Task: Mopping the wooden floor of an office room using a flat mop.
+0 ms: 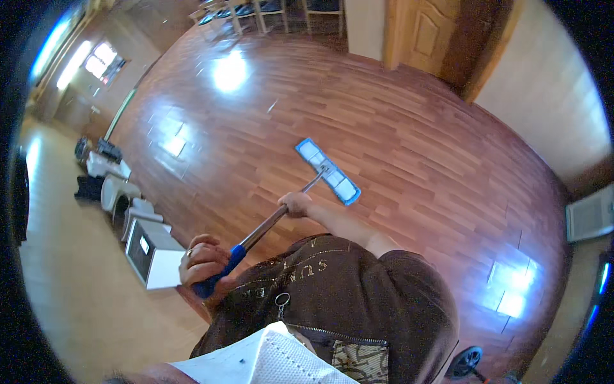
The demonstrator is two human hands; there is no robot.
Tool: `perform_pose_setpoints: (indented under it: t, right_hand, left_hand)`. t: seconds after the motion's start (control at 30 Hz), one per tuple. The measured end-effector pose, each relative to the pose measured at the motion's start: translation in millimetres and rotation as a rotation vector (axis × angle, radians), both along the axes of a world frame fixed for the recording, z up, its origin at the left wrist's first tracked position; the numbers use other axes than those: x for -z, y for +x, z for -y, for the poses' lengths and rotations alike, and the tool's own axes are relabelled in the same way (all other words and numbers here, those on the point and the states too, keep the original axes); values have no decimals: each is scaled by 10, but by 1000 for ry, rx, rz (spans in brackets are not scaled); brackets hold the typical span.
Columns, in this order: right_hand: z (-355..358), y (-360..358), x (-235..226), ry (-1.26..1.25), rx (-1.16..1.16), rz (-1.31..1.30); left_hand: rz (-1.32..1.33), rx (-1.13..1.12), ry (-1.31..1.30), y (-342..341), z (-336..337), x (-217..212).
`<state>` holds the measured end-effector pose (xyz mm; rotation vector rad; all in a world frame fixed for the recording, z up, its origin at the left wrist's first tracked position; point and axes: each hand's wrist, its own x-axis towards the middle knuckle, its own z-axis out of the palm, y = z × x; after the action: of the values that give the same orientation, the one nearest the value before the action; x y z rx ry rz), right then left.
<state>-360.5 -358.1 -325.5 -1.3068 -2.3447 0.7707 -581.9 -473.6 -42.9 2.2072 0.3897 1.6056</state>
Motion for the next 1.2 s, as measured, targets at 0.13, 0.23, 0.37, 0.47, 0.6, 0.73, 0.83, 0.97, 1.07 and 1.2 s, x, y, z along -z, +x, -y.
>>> perform_pose_setpoints:
  t: [0.13, 0.23, 0.37, 0.47, 0.6, 0.73, 0.83, 0.97, 1.07, 1.2]
  right_hand:
    - [-134, 677, 290, -191, 332, -149]
    - [-270, 1492, 1028, -263, 597, -602]
    - [48, 2324, 1133, -456, 878, -832]
    - [532, 2965, 1122, -168, 851, -816]
    - [1193, 3169, 910, 242, 912, -227]
    - [2170, 4096, 834, 453, 1117, -189]
    - [2644, 4411, 715, 329, 1212, -102]
    - [3019, 4426, 714, 226, 1402, -31]
    - [3082, 4283, 679, 201, 1594, 6]
    - [3084, 4236, 702, 347, 1711, 98]
  left_hand:
    - [-120, 147, -42, 387, -322, 307]
    - [-229, 313, -2, 846, -573, 466]
    - [-326, 456, 6, 1404, -730, 563]
    - [-382, 627, -36, 1870, -773, 639]
    - [-531, 837, -170, 2220, -748, 642]
    - [-501, 1039, -254, 3183, -433, 562]
    - [-539, 1071, -405, 3625, -324, 495]
    - [-473, 1211, -600, 4041, -378, 516]
    - [-563, 1303, -628, 4189, -464, 324]
    - [-570, 1376, -612, 4365, -602, 273]
